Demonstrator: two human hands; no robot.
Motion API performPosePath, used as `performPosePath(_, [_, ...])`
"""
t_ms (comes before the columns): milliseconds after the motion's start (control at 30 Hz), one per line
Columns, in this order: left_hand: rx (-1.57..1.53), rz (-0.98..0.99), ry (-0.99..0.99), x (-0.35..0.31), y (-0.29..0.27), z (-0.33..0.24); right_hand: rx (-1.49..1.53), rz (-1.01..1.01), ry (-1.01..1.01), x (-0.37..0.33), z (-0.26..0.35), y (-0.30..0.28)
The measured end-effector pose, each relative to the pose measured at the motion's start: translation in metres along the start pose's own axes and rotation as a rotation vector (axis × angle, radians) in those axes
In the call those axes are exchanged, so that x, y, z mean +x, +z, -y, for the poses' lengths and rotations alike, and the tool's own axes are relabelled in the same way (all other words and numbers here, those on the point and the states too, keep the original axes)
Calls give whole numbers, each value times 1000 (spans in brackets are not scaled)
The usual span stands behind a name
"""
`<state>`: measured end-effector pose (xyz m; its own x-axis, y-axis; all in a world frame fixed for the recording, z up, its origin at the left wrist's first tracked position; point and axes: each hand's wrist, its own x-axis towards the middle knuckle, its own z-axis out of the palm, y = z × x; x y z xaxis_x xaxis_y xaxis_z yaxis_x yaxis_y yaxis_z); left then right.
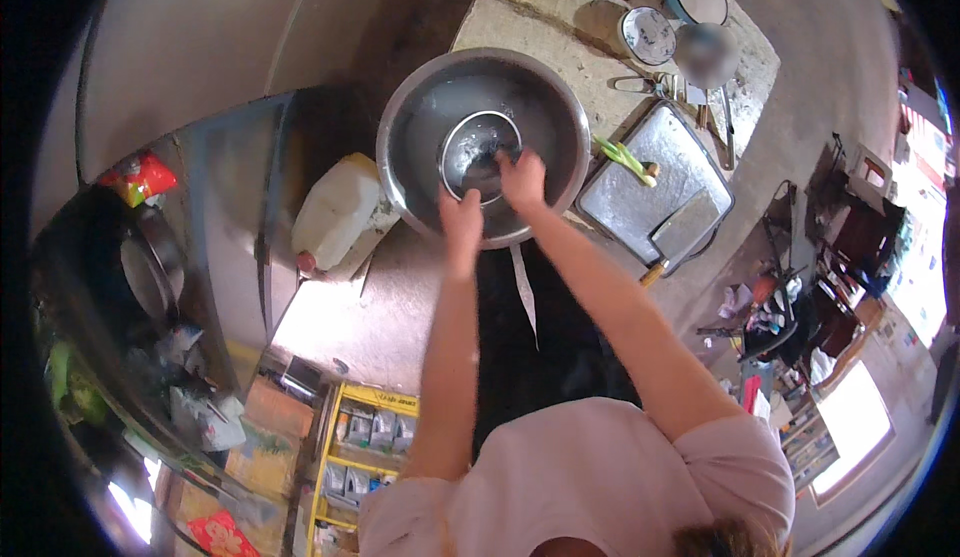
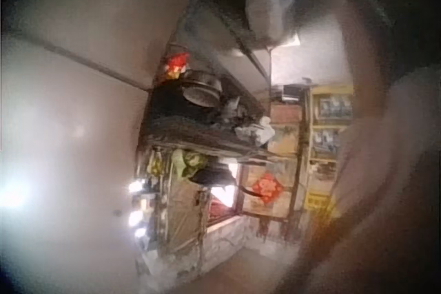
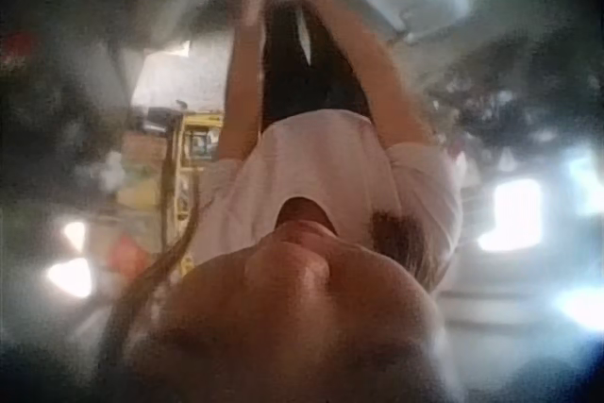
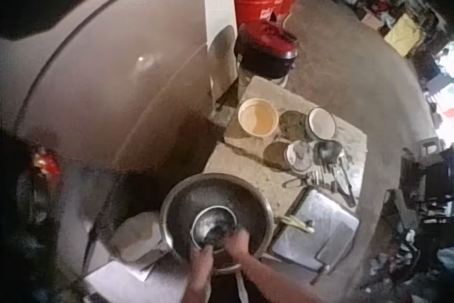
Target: The person washes several bowls and a metal basin using a scrubbing pad and water. They scrub each item in a basin, rinse them at an outdoor sink, and place the cleaned items on a nearby surface. The person also refills the basin with water from the outdoor sink.
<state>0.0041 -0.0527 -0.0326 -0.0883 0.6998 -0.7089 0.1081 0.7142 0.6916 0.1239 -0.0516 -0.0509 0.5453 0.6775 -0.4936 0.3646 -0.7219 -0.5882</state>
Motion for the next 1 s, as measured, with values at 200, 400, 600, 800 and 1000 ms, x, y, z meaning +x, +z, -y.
performPosePath(200, [30,-70,179,-4,-4,-21,61,-75,54,-1,21,-9])
performPosePath(400, [313,-250,408,-23,12,-18,7,33,54,2,12,-14])
performPosePath(600, [566,-486,591,-19,1,-37,-174,-182,-397,1,22,-48])
performPosePath(800, [578,-460,469,-18,10,-47,-441,155,-417,4,2,-32])
performPosePath(1000, [582,-438,387,-19,4,-39,-480,193,-401,12,0,-26])
